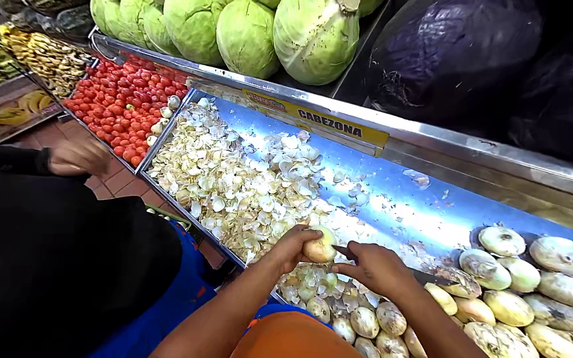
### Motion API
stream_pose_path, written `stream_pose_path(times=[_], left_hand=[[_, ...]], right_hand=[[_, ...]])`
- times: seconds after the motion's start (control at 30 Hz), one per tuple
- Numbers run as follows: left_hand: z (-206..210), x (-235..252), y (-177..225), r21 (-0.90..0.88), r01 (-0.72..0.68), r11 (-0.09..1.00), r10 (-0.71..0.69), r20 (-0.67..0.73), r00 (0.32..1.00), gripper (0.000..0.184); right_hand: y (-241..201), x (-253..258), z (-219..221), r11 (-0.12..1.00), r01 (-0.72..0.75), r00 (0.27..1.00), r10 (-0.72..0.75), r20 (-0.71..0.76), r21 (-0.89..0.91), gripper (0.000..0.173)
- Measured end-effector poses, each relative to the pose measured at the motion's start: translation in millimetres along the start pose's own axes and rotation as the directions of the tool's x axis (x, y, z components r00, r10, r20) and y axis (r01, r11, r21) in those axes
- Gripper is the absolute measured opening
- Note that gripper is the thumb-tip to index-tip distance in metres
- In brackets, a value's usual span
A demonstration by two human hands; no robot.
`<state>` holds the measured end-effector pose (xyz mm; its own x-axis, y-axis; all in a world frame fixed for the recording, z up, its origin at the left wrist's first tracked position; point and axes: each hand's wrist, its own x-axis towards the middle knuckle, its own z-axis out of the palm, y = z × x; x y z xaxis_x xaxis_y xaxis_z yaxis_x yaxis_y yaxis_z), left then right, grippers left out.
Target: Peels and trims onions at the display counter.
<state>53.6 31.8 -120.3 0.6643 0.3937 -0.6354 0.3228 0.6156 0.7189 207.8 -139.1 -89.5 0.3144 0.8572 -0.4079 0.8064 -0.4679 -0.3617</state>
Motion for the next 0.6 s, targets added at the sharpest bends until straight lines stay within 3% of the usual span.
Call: stream_pose_path(times=[0.23,0.33,0.43,0.6], left_hand=[[5,-4,0,0.164,-0.081,0.983,0.08,0.014,0.997,0.059],[10,-7,-7,0.202,-0.11,0.973,0.115,-0.015,0.993,0.06],[15,-5,-12,0.233,-0.15,0.961,0.173,-0.084,0.981,0.06],[20,9,-27,0.338,-0.158,0.928,0.22,-0.154,0.963,0.061]], right_hand=[[-13,2,-10,0.984,-0.038,0.994,0.055,0.096,-0.172,0.081],[-16,7,-5,0.984,0.054,0.992,-0.034,0.119,-0.167,0.082],[-8,16,5,0.954,0.175,0.985,-0.17,0.041,-0.243,0.087],[18,35,22,0.872,0.414,0.906,-0.423,0.023,-0.262,0.087]])
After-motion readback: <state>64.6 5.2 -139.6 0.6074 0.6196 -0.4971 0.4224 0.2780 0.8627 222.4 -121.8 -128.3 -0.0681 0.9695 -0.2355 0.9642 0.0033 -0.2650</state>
